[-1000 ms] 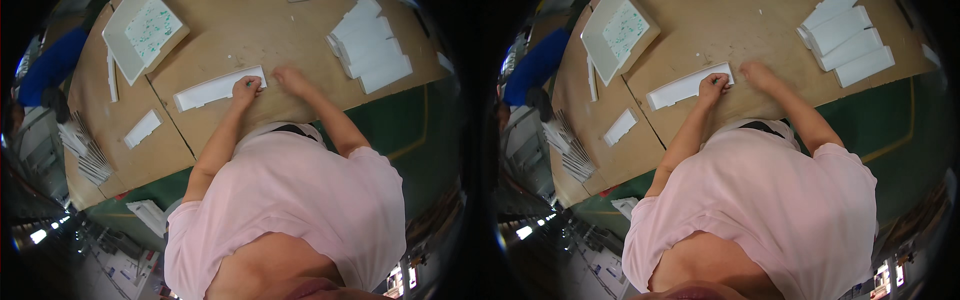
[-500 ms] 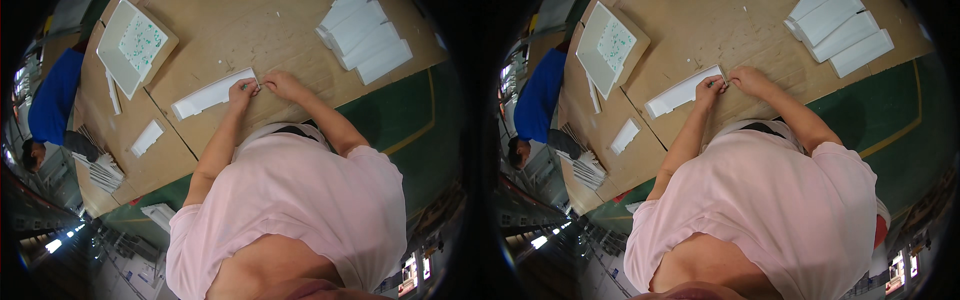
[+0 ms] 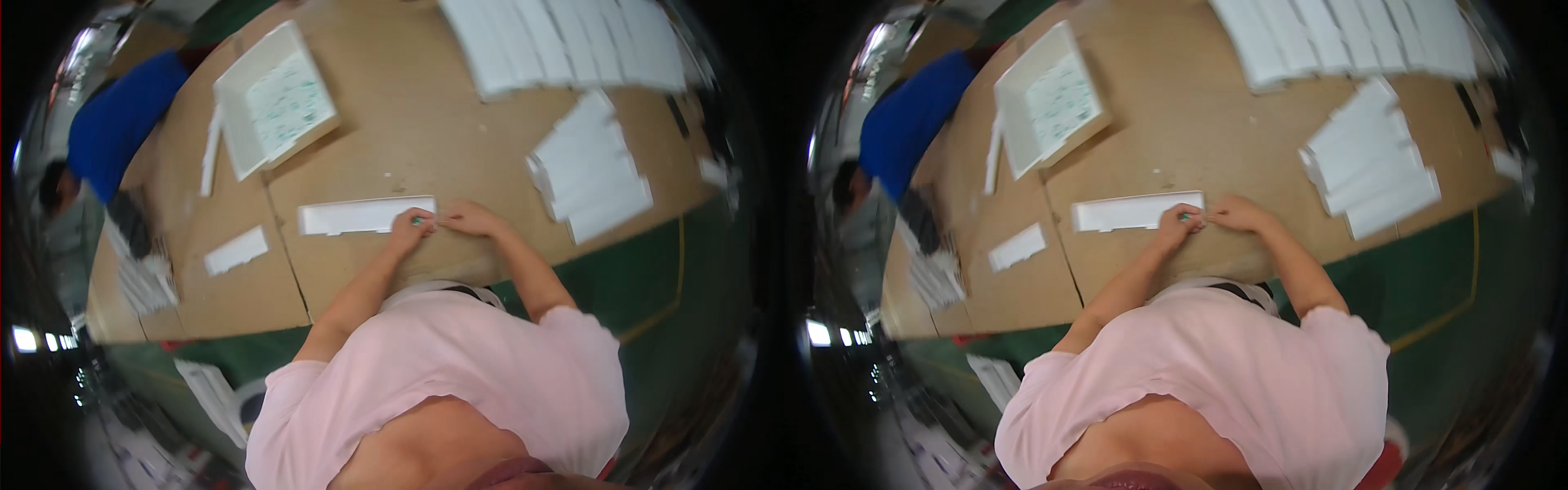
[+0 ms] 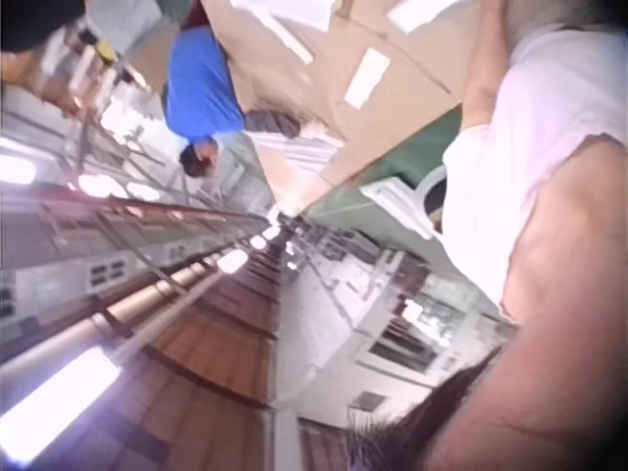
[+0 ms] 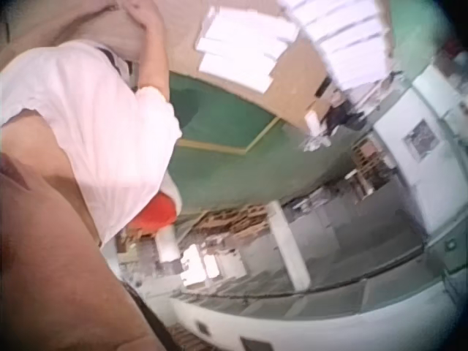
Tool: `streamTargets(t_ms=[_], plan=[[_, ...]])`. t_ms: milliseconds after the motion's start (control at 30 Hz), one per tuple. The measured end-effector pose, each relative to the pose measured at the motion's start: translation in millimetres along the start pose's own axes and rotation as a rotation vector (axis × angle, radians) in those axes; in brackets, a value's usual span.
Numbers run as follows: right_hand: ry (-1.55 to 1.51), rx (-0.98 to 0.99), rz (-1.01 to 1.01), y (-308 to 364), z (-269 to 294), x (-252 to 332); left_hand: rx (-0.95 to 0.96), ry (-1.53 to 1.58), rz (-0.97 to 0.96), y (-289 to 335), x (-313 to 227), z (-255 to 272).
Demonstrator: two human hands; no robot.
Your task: The recorder is assembling small green fasteners into white plastic components on a long assembly table.
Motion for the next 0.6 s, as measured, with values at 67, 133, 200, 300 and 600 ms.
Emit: streamTargets(t_ms=[67,133,200,300,600], plan=[[-0.056,-0.084,-0.188,0.8,5.8,-4.1,0.006,0.023,0.004,2.5,3.0,6.3],[-0.008,-0.239,-0.252,-7.7,6.6,7.8,0.034,-0.046,-0.036,-2.7,-2.0,2.8],[-0.099,-0.283,-0.392,-22.6,-12.6,16.7,0.006,-0.24,-0.142,1.0,-18.1,2.4],[0.271,-0.255,-0.246,-34.3,-31.3,28.2,-0.035,-0.181,-0.036,30.8,-8.9,27.0],[0.334,-0.139,-0.031,-88.5,-98.3,111.3,-0.186,0.563,0.07,153.1,58.9,127.4]])
Point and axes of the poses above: each hand's wrist, its own y-axis away from the middle knuckle, its own z-axis out of the back of the hand, x = y × z, the point moved 4 cm from there along -y, towards the middle knuckle, and after that the axes turned 2 degrees about -z, right-handed, at the moved point
